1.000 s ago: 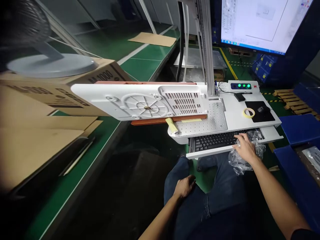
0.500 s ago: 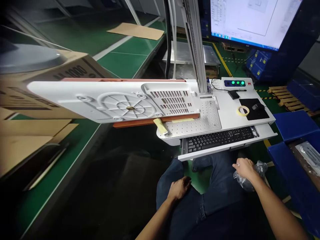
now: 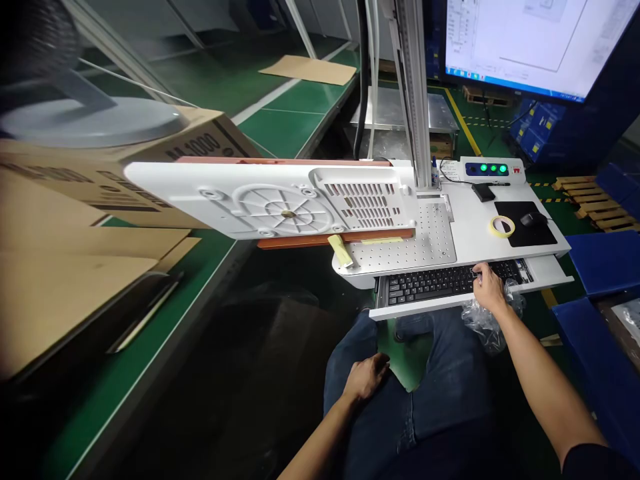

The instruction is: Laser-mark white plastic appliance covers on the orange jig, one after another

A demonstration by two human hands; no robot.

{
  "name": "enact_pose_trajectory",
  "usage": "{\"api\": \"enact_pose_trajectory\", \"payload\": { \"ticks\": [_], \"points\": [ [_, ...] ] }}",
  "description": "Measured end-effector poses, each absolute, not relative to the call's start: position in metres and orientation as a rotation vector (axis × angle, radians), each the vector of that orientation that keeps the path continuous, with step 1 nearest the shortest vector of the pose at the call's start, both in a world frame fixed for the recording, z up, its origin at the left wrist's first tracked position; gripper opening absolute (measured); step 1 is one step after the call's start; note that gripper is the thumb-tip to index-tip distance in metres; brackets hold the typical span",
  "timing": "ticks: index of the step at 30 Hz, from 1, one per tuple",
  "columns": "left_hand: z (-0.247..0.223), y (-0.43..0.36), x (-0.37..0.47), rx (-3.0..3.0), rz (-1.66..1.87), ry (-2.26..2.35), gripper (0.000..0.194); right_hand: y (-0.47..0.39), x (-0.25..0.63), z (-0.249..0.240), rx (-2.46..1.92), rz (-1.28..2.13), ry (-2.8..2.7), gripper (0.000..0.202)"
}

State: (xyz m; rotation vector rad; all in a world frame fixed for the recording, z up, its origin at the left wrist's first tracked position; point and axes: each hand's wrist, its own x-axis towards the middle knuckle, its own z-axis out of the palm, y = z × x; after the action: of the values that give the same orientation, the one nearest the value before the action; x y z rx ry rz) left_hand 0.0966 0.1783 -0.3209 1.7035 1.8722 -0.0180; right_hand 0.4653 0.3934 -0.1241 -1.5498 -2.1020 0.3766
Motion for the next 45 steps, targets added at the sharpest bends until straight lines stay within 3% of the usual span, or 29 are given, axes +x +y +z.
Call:
{"api": "enact_pose_trajectory", "payload": {
  "ticks": [10, 15, 22, 26, 28, 31, 33, 38, 42, 45],
  "points": [
    [-0.321, 0.189, 0.102, 1.696, -0.057, 1.876, 0.031, 0.402, 0.461, -0.130, -1.647, 0.392, -2.014, 0.034],
    [-0.322, 0.183, 0.101, 1.667, -0.037, 1.876, 0.033, 0.340, 0.470, -0.134, -1.459, 0.317, -1.841, 0.026],
    [-0.322, 0.185, 0.101, 1.616, -0.011, 1.845, 0.034, 0.221, 0.461, -0.162, -1.403, 0.836, -1.891, 0.019],
    [-0.302, 0.184, 0.115, 1.509, 0.181, 1.749, 0.036, 0.205, 0.434, -0.142, -1.353, 1.001, -2.005, 0.012],
    [-0.278, 0.175, 0.130, 1.395, 0.495, 1.609, 0.046, 0.206, 0.419, -0.123, -1.262, 1.058, -2.035, 0.010],
    [-0.229, 0.153, 0.164, 1.247, 0.929, 1.309, 0.089, 0.206, 0.392, -0.093, -1.065, 1.194, -2.007, 0.013],
    [-0.197, 0.136, 0.188, 1.158, 1.048, 1.118, 0.100, 0.203, 0.373, -0.078, -0.909, 1.289, -1.965, 0.017],
    [-0.167, 0.113, 0.217, 0.851, 1.212, 1.055, 0.053, 0.194, 0.339, -0.060, -0.719, 1.341, -1.938, 0.016],
    [-0.180, 0.117, 0.187, 0.730, 1.361, 1.272, 0.040, 0.207, 0.346, -0.064, -0.717, 1.167, -2.013, 0.025],
    [-0.198, 0.126, 0.143, 0.739, 1.403, 1.536, 0.040, 0.232, 0.367, -0.081, -0.923, 1.171, -1.834, 0.040]
  ]
}}
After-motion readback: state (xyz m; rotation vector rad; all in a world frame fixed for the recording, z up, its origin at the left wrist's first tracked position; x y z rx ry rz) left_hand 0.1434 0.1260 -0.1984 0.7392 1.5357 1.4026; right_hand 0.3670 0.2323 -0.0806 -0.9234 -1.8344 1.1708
